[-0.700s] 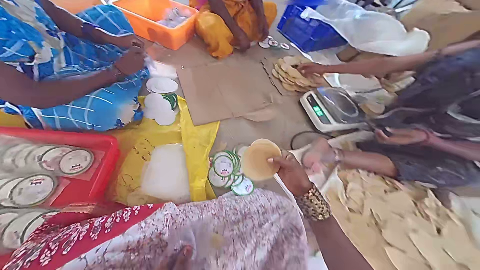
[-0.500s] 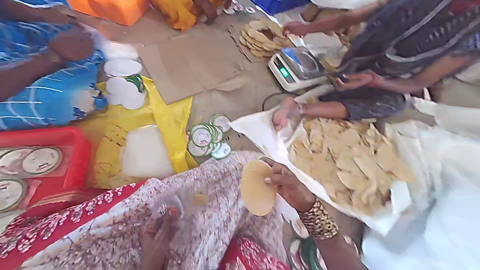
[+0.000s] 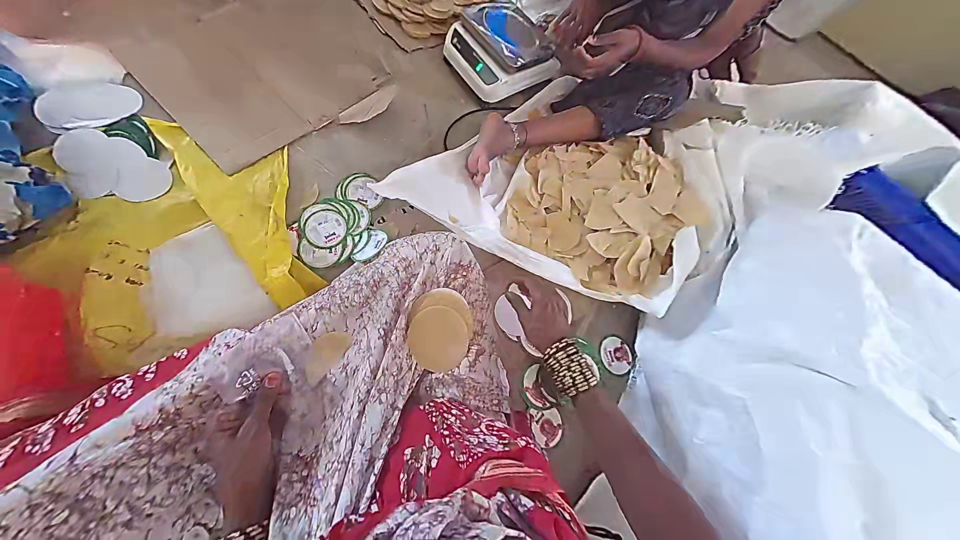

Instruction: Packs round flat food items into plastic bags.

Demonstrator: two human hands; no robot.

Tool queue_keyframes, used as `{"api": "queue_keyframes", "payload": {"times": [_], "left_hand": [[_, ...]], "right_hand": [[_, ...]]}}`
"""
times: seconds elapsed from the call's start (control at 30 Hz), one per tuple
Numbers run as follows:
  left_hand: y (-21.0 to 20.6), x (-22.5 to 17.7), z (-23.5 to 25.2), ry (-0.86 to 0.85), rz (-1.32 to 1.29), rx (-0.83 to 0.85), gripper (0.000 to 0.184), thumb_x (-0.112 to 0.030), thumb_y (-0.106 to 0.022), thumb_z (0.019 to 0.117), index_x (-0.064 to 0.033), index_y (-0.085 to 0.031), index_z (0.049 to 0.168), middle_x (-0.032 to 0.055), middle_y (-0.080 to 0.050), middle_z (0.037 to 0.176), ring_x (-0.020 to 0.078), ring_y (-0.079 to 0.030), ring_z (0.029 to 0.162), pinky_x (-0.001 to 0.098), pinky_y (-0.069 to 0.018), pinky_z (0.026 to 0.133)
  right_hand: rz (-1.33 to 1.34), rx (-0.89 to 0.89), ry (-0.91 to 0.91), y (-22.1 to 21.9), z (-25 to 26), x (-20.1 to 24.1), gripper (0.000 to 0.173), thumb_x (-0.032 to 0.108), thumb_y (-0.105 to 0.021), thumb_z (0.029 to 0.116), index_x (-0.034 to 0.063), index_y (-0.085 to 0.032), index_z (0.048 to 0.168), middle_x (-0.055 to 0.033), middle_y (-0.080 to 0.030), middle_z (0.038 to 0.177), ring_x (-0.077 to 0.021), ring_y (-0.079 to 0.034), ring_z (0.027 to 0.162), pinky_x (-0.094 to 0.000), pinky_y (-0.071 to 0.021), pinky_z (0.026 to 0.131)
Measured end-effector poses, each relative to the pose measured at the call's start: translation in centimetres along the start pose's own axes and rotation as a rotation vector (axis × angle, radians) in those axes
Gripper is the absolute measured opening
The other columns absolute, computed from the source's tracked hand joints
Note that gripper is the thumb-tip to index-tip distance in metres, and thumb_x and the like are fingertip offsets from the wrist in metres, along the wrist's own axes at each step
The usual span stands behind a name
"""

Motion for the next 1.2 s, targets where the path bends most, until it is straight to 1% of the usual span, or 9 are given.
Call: {"api": "queue_keyframes", "payload": {"times": [0.17,0.4,0.5,0.57,0.77,0.9,0.97,1.07,1.2], "left_hand": [[-0.3,0.0,0.0,0.008,-0.001,0.02,0.004,-0.011,-0.064,0.0983,-0.0098,-0.063,0.095,-0.0118,-0.065,0.07,-0.0025,-0.06,0.058,0.0153,-0.0531,0.057],[-0.1,0.0,0.0,-0.004,-0.019,0.016,0.006,-0.01,-0.065,0.0979,-0.0106,-0.065,0.092,-0.0124,-0.065,0.069,-0.003,-0.06,0.058,0.015,-0.0525,0.056],[0.1,0.0,0.1,-0.002,-0.015,0.007,0.006,-0.009,-0.066,0.0965,-0.0104,-0.065,0.091,-0.0119,-0.065,0.067,-0.0021,-0.06,0.056,0.0161,-0.0525,0.056],[0.2,0.1,0.1,0.012,0.013,0.006,0.007,-0.012,-0.068,0.0967,-0.0094,-0.065,0.09,-0.0111,-0.064,0.068,-0.0016,-0.061,0.059,0.0169,-0.0532,0.058],[0.2,0.0,0.1,0.001,-0.066,0.014,0.01,-0.006,-0.064,0.0972,-0.0101,-0.066,0.088,-0.0112,-0.065,0.066,-0.0019,-0.06,0.057,0.0165,-0.053,0.057],[0.5,0.1,0.0,0.007,-0.067,0.03,0.004,-0.009,-0.064,0.0983,-0.0075,-0.066,0.095,-0.009,-0.066,0.072,-0.0005,-0.062,0.063,0.0172,-0.0545,0.062],[0.4,0.0,0.0,0.027,-0.056,0.021,0.006,-0.01,-0.065,0.0984,-0.0075,-0.065,0.093,-0.0086,-0.066,0.07,-0.0005,-0.062,0.061,0.0172,-0.0539,0.06],[0.4,-0.1,0.1,0.036,-0.057,0.006,0.006,-0.009,-0.065,0.0981,-0.0068,-0.066,0.093,-0.0085,-0.066,0.071,-0.0005,-0.062,0.063,0.018,-0.055,0.062],[0.8,-0.1,-0.1,0.047,-0.074,-0.022,0.006,-0.008,-0.065,0.0979,-0.0066,-0.065,0.092,-0.0086,-0.067,0.071,-0.0006,-0.063,0.063,0.0174,-0.0552,0.064]], "right_hand": [[-0.108,0.1,-0.241,-2.9,0.3,-6.4,0.079,0.033,-0.082,0.0864,0.0006,-0.045,0.149,-0.0295,-0.045,0.148,-0.0492,-0.049,0.131,-0.0595,-0.046,0.103],[0.034,0.066,-0.273,-2.0,0.3,-5.9,0.051,0.027,-0.065,0.0994,0.0023,-0.057,0.144,-0.0244,-0.058,0.142,-0.0395,-0.051,0.137,-0.0563,-0.0324,0.117],[0.137,-0.319,0.014,0.3,-2.1,-1.0,0.038,0.024,-0.059,0.102,-0.0077,-0.07,0.12,-0.0298,-0.069,0.115,-0.0447,-0.065,0.114,-0.0609,-0.0444,0.104],[0.106,-0.598,0.401,1.6,-4.4,3.5,0.029,0.018,-0.055,0.101,-0.0019,-0.076,0.106,-0.0203,-0.075,0.104,-0.0367,-0.072,0.099,-0.0547,-0.0543,0.09],[-0.153,-0.365,0.969,-2.5,-8.3,9.2,0.028,0.02,-0.056,0.0951,0.0205,-0.073,0.117,-0.0081,-0.07,0.13,-0.036,-0.061,0.125,-0.0621,-0.0371,0.11],[0.15,-0.351,0.763,-0.8,-7.0,8.7,0.04,0.024,-0.039,0.1051,0.0055,-0.073,0.115,-0.0164,-0.071,0.123,-0.0333,-0.064,0.12,-0.0537,-0.0465,0.104],[0.272,-0.224,0.502,-0.6,-5.3,8.9,0.058,0.046,-0.045,0.1039,-0.0031,-0.065,0.129,-0.0183,-0.069,0.124,-0.0289,-0.066,0.116,-0.0473,-0.0523,0.098],[0.297,0.056,0.226,-1.7,-3.5,9.6,0.104,0.071,-0.071,0.078,-0.0016,-0.046,0.148,-0.0183,-0.065,0.127,-0.029,-0.064,0.111,-0.0481,-0.0528,0.094],[0.215,0.277,0.124,-3.3,-3.6,10.9,0.098,0.043,-0.089,0.0694,0.0074,-0.043,0.148,-0.0182,-0.066,0.126,-0.0348,-0.063,0.116,-0.0574,-0.0483,0.1]]}}
Point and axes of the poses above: each hand's wrist, its own z-axis towards the middle knuckle, its own y-axis out of the back of the hand, x = y × z, the point moved 6 cm from there along z, towards the middle knuckle
